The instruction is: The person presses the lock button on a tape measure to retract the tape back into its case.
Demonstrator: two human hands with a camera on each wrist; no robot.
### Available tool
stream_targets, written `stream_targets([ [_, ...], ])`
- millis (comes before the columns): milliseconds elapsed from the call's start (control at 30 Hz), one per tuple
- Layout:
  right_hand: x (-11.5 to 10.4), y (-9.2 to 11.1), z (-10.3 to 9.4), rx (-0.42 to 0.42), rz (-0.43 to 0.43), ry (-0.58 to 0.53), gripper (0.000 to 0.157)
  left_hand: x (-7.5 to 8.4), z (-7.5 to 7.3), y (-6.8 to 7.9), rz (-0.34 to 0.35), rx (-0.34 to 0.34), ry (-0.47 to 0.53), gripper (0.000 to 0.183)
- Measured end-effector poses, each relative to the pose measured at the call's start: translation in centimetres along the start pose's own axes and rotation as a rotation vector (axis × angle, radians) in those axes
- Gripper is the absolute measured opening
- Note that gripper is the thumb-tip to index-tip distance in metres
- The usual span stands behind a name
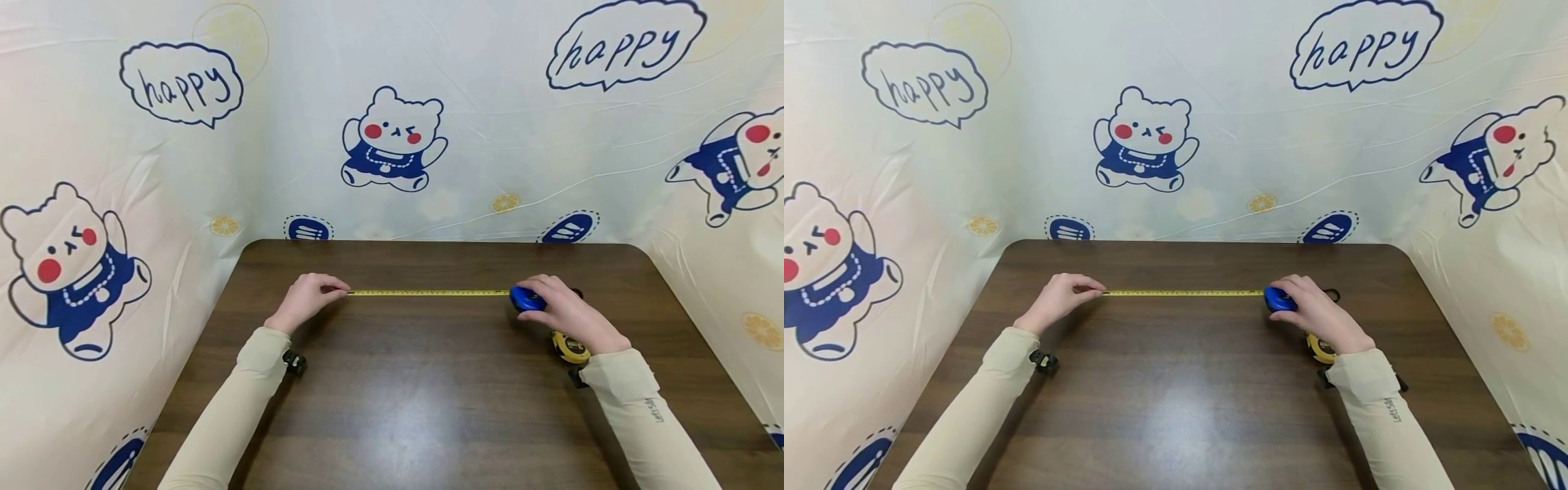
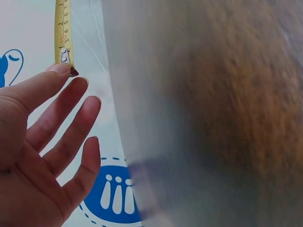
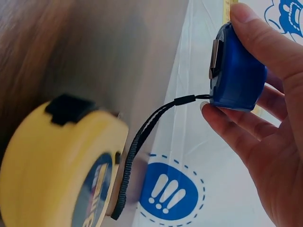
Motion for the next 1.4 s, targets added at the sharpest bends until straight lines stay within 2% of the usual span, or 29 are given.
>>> stream_targets([
  [233, -0.7, -0.6, 0.2, -0.003, -0.008, -0.008, 0.065, 0.3, 0.2, -0.4, 0.005, -0.007, 0.006, 0.012],
  [667, -1.5, -1.4, 0.9, 0.010, -0.045, -0.015, 0.061, 0.7, 0.7, -0.8, 0.015, -0.002, 0.034, 0.012],
  [1067, -2.6, -2.1, 1.7, 0.028, -0.074, -0.016, 0.061, 1.8, 1.0, -1.5, 0.038, 0.009, 0.034, 0.011],
  [1400, -3.1, -2.9, 2.6, 0.048, -0.118, -0.033, 0.062, 1.7, 1.4, -1.9, 0.051, 0.017, 0.026, 0.011],
])
Point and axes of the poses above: each hand's wrist, its own y-axis away from the middle knuckle, its own z-axis out of the palm, x = y × z, the point moved 2 cm from there along -y, towards the middle knuckle, and after that the axes turned 8 degrees about z, right-handed, at the moved point
